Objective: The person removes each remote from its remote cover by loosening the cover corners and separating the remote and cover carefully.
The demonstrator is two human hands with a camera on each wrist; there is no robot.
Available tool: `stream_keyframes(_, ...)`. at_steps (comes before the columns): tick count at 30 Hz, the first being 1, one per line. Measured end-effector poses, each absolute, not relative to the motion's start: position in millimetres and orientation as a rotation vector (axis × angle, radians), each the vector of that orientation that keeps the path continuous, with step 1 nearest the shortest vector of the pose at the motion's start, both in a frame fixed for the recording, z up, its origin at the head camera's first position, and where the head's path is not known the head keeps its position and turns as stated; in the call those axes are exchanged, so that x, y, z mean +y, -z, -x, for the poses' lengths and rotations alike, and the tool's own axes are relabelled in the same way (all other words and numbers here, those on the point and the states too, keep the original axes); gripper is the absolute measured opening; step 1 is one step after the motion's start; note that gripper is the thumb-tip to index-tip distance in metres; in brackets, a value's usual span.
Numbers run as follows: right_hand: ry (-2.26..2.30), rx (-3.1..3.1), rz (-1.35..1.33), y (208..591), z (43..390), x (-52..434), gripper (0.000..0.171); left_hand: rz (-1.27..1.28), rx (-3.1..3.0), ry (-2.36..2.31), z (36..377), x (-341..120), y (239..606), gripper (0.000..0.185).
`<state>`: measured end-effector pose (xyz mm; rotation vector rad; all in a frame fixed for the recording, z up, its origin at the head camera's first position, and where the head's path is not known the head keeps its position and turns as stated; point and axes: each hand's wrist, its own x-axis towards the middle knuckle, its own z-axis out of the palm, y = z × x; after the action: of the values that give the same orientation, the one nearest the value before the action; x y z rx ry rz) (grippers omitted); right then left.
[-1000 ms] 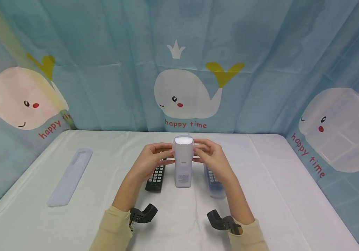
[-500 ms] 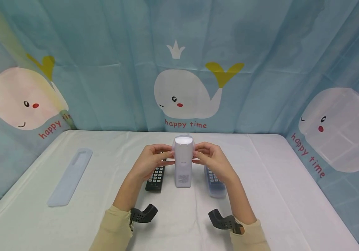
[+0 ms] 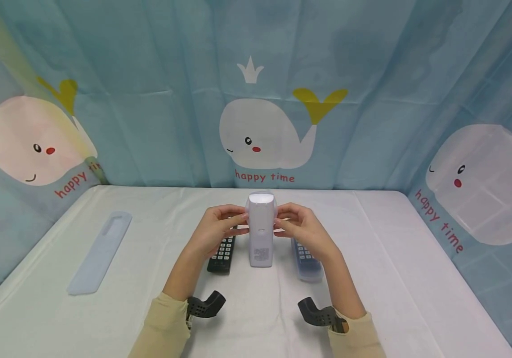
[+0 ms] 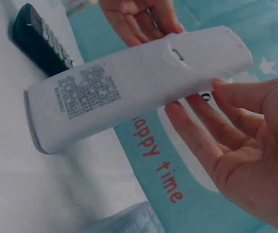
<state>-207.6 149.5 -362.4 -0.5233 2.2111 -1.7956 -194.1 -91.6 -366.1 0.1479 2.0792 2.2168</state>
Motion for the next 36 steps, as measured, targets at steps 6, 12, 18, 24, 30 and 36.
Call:
stream_keyframes(6, 1.763, 2.206, 0.542, 365.7, 210.2, 150.0, 0.042, -0.235, 2.094, -2.111, 196.2, -96.4, 372.1, 0.027)
stream_keyframes(12, 1.723, 2.236, 0.556, 367.8, 210.6, 149.8, 0.044, -0.331, 2.194, -1.979, 197.9, -98.7, 377.9, 0.032)
stream_keyframes(18, 1.624, 2.306, 0.595, 370.9, 211.3, 147.7, 0.046, -0.332, 2.265, -1.888, 196.6, -98.7, 378.7, 0.031)
stream_keyframes(24, 1.521, 2.426, 0.562, 373.0, 211.3, 142.0, 0.043, -0.338, 2.305, -1.877, 197.1, -97.4, 380.6, 0.032)
stream_keyframes(30, 1.509, 2.472, 0.546, 371.0, 209.2, 139.9, 0.040, -0.341, 2.348, -1.860, 197.0, -94.7, 379.0, 0.031)
stream_keyframes(36, 1.483, 2.499, 0.520, 369.9, 208.9, 138.4, 0.038, -0.308, 2.394, -1.823, 196.8, -93.0, 377.7, 0.029)
